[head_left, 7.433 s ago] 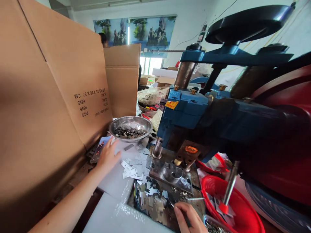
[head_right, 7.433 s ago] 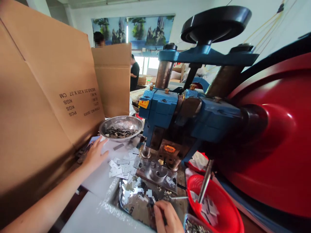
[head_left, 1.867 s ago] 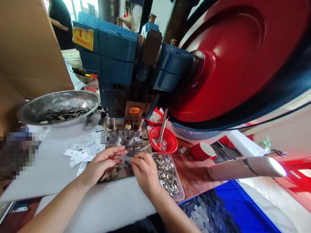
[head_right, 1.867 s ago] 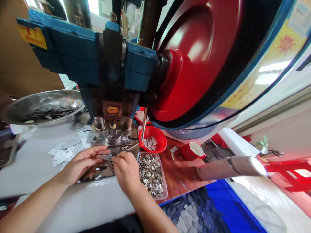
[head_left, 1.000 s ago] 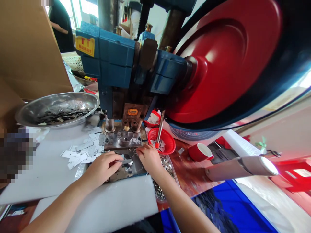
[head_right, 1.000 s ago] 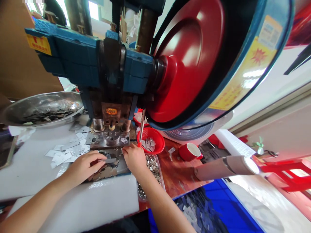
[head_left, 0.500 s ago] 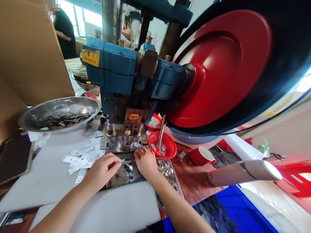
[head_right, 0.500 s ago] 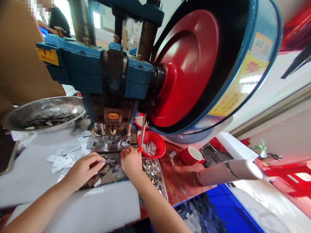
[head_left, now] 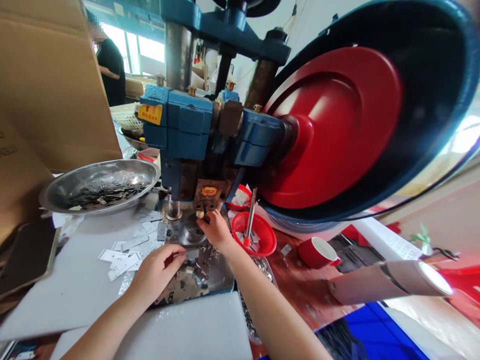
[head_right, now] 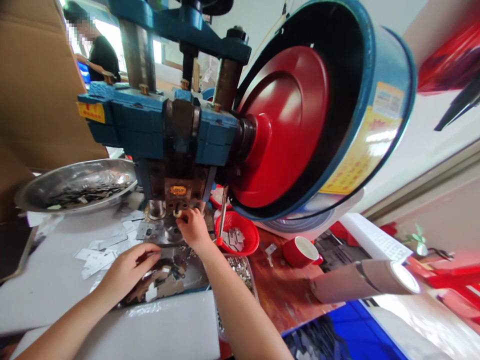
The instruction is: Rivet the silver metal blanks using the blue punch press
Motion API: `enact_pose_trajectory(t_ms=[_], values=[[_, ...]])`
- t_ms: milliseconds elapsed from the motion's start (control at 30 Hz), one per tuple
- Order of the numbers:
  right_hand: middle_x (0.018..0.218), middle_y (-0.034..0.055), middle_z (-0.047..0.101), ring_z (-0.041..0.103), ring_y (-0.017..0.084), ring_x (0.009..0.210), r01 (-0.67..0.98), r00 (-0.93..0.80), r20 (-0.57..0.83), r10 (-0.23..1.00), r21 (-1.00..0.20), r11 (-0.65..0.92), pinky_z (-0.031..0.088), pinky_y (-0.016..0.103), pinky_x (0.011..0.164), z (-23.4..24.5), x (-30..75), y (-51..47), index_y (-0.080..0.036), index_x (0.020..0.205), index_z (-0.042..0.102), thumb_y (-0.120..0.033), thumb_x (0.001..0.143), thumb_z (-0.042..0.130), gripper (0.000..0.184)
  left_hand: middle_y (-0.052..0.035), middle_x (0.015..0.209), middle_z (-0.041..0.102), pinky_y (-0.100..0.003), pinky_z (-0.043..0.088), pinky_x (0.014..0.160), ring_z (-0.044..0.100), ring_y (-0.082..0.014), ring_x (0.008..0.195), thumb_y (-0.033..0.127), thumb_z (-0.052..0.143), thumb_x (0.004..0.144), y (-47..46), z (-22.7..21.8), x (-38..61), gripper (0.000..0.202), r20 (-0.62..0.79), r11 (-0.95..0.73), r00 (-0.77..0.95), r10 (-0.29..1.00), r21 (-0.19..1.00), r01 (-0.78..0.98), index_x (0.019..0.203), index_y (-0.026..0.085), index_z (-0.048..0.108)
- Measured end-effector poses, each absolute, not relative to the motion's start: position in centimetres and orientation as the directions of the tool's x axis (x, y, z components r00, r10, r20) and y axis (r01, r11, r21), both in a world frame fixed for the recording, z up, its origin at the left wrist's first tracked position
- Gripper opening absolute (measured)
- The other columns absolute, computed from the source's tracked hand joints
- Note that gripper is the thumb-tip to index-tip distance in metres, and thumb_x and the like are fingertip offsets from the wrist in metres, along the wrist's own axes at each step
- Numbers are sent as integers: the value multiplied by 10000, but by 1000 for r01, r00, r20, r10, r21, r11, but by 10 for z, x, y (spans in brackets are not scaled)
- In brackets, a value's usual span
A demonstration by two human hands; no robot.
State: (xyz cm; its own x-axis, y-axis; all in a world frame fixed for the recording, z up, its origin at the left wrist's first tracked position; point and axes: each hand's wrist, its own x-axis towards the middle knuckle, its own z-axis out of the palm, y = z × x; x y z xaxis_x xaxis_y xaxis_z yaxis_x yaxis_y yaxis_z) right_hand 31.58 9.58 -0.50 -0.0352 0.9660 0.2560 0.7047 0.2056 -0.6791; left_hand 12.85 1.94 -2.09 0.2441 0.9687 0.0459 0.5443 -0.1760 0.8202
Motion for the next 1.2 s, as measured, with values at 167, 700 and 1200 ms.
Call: enact_pose_trajectory(t_ms=[167,700,1200], values=[[734,0,562,561,158,765,666,-29,238,971,-719,196,438,255,733,-9,320,101,-188,697,674,-151,745,669,60,11,877,707,-295,486,733,649,-192,796,428,533,816,19,-12,130,230,-11,-84,179,984,854,513,893,261,671],[903,16,560,553,157,804,507,207,276,938,-851,138,452,276,766,-25,326,86,-209,839,678,-268,753,641,111,-73,1002,660,-412,389,997,570,-266,1061,350,565,749,93,-11,176,200,261,-223,15,965,791,569,805,212,699],[908,25,591,580,159,816,538,163,204,965,-838,86,473,289,794,-17,321,88,-184,872,657,-168,733,586,157,-5,998,733,-334,507,866,671,-216,933,308,587,738,109,-8,169,270,47,-125,179,983,883,452,986,246,676]])
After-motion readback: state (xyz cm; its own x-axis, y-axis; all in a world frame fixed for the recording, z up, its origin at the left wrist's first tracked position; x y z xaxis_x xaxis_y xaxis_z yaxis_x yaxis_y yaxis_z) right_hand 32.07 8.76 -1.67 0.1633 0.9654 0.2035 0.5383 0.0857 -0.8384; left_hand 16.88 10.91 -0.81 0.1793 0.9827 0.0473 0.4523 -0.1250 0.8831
